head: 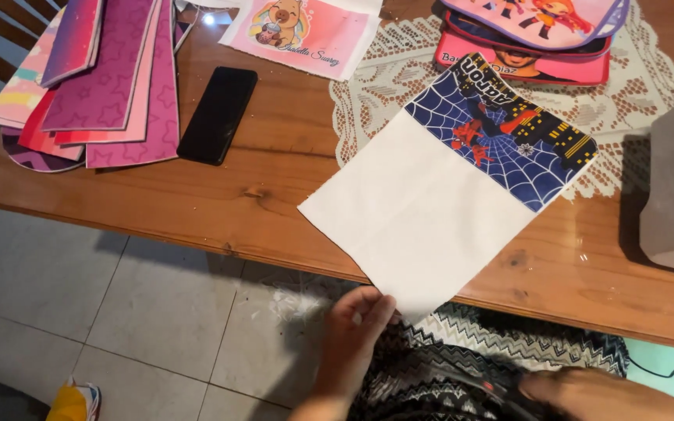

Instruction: A person uses scissors to carefully cut out a printed Spiderman design from a white fabric sheet at a workstation.

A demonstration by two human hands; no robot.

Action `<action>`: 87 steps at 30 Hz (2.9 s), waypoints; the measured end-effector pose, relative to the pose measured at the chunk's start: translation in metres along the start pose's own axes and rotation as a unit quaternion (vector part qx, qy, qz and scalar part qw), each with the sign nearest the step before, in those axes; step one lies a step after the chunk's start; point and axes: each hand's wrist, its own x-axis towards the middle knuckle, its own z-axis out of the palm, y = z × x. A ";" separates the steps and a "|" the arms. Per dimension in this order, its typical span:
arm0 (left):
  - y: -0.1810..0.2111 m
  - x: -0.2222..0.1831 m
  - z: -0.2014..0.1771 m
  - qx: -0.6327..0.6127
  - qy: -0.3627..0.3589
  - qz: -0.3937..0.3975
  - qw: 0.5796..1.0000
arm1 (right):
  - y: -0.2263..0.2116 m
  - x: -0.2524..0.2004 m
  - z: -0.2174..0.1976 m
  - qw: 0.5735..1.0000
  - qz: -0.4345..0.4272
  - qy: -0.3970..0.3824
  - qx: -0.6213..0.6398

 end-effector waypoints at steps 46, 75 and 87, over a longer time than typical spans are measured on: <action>-0.016 0.001 -0.003 -0.113 0.175 -0.027 0.978 | -0.063 -0.018 -0.051 0.983 0.006 0.086 0.160; -0.034 0.000 -0.010 -0.123 0.133 -0.063 0.981 | -0.066 0.027 -0.048 0.959 -0.070 0.165 0.221; -0.033 -0.001 -0.007 -0.141 0.136 -0.064 0.979 | -0.058 0.031 -0.033 0.960 -0.082 0.213 0.161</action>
